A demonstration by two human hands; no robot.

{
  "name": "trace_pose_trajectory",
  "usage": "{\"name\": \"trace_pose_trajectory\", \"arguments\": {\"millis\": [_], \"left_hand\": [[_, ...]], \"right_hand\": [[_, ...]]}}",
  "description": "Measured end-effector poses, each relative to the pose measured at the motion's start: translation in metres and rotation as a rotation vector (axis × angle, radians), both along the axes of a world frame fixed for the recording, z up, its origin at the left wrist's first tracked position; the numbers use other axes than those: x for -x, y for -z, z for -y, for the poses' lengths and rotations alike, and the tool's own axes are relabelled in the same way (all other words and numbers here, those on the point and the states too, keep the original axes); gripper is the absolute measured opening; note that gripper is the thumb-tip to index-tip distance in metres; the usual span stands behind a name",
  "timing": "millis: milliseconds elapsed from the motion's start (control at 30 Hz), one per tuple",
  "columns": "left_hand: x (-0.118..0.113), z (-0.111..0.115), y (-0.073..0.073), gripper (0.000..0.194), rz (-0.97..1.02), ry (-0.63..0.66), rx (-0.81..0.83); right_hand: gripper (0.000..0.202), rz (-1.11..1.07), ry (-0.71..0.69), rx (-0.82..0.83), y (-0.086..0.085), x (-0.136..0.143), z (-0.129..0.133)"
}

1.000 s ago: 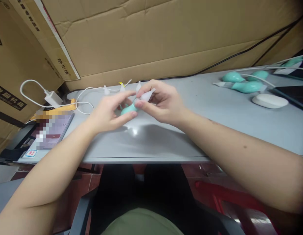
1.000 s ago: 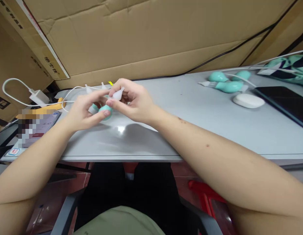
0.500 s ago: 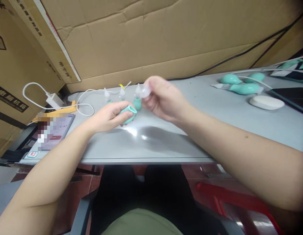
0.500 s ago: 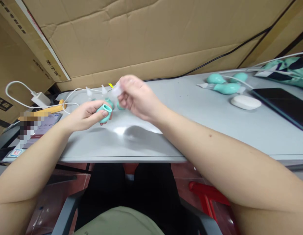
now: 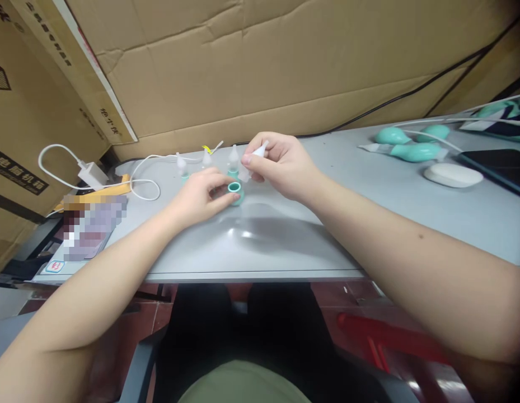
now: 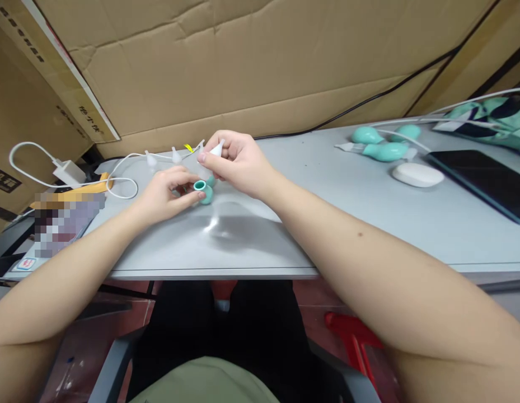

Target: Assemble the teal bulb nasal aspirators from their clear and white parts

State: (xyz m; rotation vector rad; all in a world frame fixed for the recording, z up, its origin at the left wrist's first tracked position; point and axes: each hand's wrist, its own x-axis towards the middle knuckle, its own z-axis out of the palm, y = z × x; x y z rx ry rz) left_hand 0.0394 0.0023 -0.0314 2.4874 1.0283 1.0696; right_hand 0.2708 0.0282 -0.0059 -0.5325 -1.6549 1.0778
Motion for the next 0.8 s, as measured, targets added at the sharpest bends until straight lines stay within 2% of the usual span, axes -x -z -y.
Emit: {"name": "trace_pose_trajectory", "arguments": {"millis": [133,200,300,400,500,600,700,800], "left_hand": [[-0.004,-0.008,-0.001,0.022,-0.121,-0.085,0.019],[-0.004,-0.007,-0.002,0.03,-0.119,-0.103,0.045],[0.0,-0.001,-0.003,0.047,-0.035,-0.075,0.044],[0.005,0.006,-0.002,0.051,0.139,0.035,0.065],[0.006,0.01,-0.002,0.055,0.306,0.123,0.168],[0.005,0.01,-0.003,0.058,0.339,0.109,0.214],[0.005,0.01,-0.006,0.057,0.329,0.072,0.19],[0.007,0.01,-0.007,0.049,0.265,0.01,0.123]], "right_hand": [[0.054,0.095,-0.021,-0.041,0.004,-0.004,-0.003],[0.054,0.131,-0.031,-0.098,0.006,-0.004,-0.006],[0.056,0.119,-0.062,-0.19,0.008,-0.001,-0.008],[0.052,0.09,-0.121,-0.18,0.008,0.003,-0.003],[0.044,0.141,-0.148,-0.172,0.008,0.005,0.004],[0.042,0.183,-0.169,-0.157,0.011,0.005,0.007],[0.042,0.19,-0.183,-0.116,0.014,0.003,0.005],[0.034,0.232,-0.075,-0.182,0.015,0.003,0.006]]}}
